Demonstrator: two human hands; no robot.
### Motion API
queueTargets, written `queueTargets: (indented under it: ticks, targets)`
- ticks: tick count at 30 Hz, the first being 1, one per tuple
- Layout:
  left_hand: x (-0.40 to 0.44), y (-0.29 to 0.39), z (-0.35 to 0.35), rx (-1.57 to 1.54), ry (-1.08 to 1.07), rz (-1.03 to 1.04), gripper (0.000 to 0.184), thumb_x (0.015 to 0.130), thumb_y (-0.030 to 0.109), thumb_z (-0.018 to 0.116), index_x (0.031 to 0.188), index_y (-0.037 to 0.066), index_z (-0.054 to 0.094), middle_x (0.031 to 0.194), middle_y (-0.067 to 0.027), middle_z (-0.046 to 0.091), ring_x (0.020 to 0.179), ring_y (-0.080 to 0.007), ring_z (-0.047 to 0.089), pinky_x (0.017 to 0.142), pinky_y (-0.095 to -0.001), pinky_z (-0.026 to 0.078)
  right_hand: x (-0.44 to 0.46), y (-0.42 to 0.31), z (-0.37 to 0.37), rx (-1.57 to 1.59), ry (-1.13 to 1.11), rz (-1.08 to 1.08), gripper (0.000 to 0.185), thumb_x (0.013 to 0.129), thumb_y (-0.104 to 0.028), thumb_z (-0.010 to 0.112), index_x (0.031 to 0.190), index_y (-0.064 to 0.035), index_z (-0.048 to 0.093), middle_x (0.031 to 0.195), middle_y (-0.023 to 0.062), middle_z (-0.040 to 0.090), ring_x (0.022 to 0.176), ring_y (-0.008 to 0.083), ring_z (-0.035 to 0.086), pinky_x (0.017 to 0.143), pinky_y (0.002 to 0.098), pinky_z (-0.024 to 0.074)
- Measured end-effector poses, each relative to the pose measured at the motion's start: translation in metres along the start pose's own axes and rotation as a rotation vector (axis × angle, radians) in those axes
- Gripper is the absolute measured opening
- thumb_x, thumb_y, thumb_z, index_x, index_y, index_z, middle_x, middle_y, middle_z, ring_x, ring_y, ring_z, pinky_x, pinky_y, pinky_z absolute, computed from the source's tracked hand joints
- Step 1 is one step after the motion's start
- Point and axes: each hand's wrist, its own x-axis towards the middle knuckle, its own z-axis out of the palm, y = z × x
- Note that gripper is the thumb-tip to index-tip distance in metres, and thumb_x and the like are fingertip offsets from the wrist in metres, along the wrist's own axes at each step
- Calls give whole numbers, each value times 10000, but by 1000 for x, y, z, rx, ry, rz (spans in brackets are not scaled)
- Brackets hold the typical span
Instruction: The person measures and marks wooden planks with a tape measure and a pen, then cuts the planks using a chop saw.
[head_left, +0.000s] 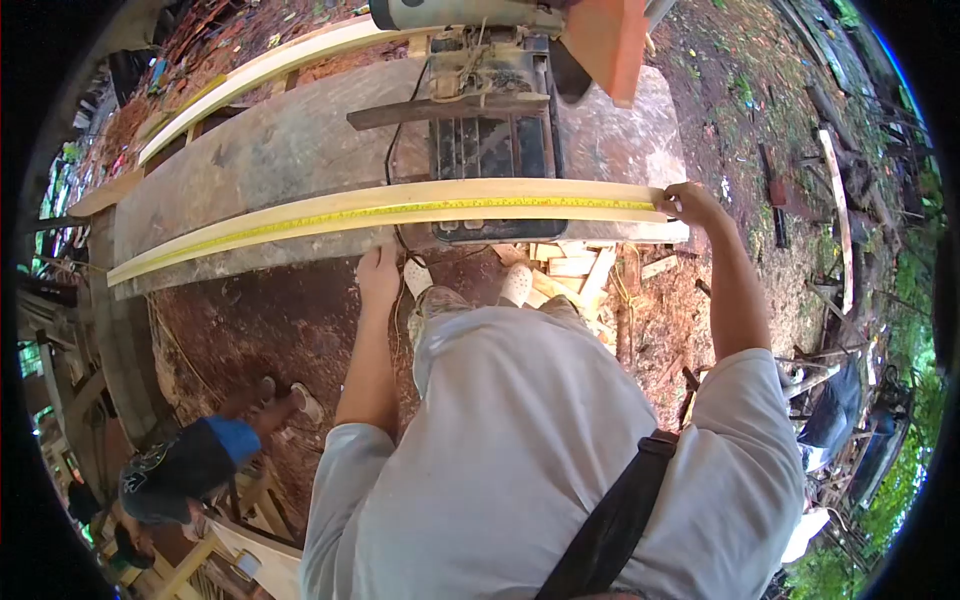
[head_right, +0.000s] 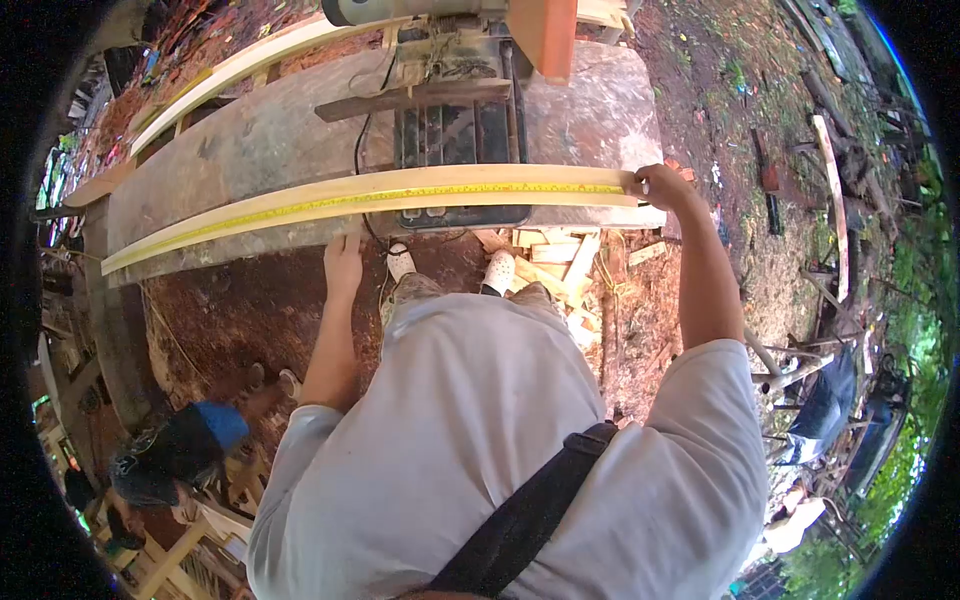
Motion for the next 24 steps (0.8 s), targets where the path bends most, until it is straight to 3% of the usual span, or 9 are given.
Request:
queueTargets:
  ticks: [4,6,7,9,13,17,19,22,24]
  targets:
    - [8,-160,-14,449,-66,-128,464,948,397,579,1038,-44,688,1063,-332,664,1037,-497,617,898,-504,473,7,11,9,-5,44,-44,410,869,-387,740,1091,-43,727,987,195,728,910,349,694,803,436,525]
    - [-18,-187,-23,513,-209,-188,441,933,363,586,1182,11,682,1022,-291,688,989,-478,642,890,-508,498,8,11,10,26,-18,-14,417,871,-386,738,1101,-39,720,1009,202,726,936,350,694,823,428,527]
    - [-28,-236,-25,575,-324,-127,384,909,361,617,1022,-3,660,895,-236,660,873,-400,648,822,-494,497,6,9,11,28,-14,-11,417,871,-386,738,1101,-39,720,1009,202,726,936,350,694,823,428,527]
    - [-46,-273,-27,635,-441,-58,377,885,359,648,863,-17,638,769,-180,632,758,-321,655,755,-480,497,1,7,14,50,75,-11,356,901,-368,713,1061,-51,723,948,171,733,850,301,696,767,415,525]
    - [-92,-255,-16,62,-343,-876,196,924,276,629,886,85,643,726,-89,639,644,-236,639,502,-423,459,8,19,22,57,77,-26,363,901,-360,711,1067,-38,717,950,172,734,859,304,696,775,410,524]
    - [-92,-271,-8,19,-261,-789,252,951,326,607,859,94,640,704,-47,609,574,-173,583,472,-366,441,8,16,19,83,45,11,379,899,-356,714,1080,-23,710,949,180,733,865,310,702,774,407,525]
    - [-72,-219,-17,-194,-62,-807,305,967,352,583,846,77,635,702,-54,618,527,-174,558,461,-350,435,5,14,20,50,47,10,386,899,-356,714,1088,-20,707,948,184,732,861,312,704,772,407,525]
    - [-24,-149,-40,-701,241,-675,327,984,411,578,896,98,617,736,-29,607,605,-158,588,507,-321,459,-6,8,17,111,122,8,405,879,-368,740,1088,-22,704,936,194,729,838,315,701,756,414,523]
    - [18,-129,-60,-1009,381,-526,349,993,450,567,917,110,598,750,-13,595,671,-155,603,565,-321,483,-24,-5,9,90,105,125,425,853,-373,773,1083,-23,703,904,191,726,814,315,697,723,424,513]
